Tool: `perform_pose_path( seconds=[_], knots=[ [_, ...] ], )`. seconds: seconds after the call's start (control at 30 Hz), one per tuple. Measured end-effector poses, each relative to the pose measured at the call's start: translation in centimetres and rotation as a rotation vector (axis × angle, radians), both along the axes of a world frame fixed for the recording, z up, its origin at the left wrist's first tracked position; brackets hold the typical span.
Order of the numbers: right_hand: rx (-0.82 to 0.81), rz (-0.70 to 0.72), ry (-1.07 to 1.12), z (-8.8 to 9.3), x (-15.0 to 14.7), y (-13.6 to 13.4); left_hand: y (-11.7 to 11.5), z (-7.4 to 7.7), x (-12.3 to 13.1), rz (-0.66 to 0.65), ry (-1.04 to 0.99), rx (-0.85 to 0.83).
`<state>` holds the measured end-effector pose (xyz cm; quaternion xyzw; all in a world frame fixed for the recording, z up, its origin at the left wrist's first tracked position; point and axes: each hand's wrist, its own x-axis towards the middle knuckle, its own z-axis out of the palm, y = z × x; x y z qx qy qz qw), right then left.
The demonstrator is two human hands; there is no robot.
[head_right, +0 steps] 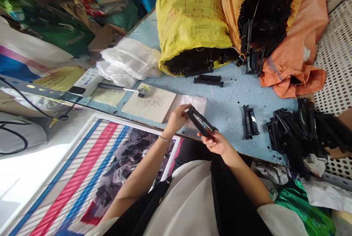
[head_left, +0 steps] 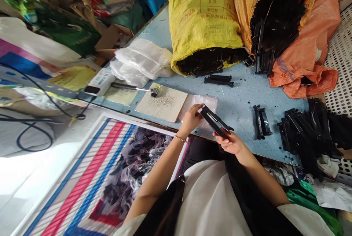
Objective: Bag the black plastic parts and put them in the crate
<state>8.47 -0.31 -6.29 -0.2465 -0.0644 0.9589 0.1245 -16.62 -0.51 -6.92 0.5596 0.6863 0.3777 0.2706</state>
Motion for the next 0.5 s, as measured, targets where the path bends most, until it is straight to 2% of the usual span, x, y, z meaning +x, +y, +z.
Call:
perform_pose_path(
  seconds=[0.1, 0.17, 0.23, 0.33, 0.4, 0.5],
  knots=[
    [-0.016, 0.008, 0.006, -0.4, -0.9, 0.2, -0.6, 1.0, 0.0, -0.025, 0.164, 0.115],
    [0.053, 0.043, -0.041, -0.4, -1.3, 0.6, -1.9, 2.4, 0.7, -0.141, 0.247, 0.226],
    [0.224, 0.032, -0.183, -0.2, -1.8, 0.8, -3.5, 4.0, 2.1, -0.310, 0.253, 0.322],
    [0.475, -0.088, -0.415, 0.8, -2.3, 0.5, -5.7, 5.7, 4.9, -0.528, 0.211, 0.399],
    [0.642, -0.144, -0.554, 2.0, -2.3, -0.4, -6.6, 6.3, 6.4, -0.581, 0.202, 0.392],
    [0.961, -0.033, -0.660, 4.3, -1.8, -1.9, -7.8, 7.5, 6.7, -0.539, 0.210, 0.380]
  ],
)
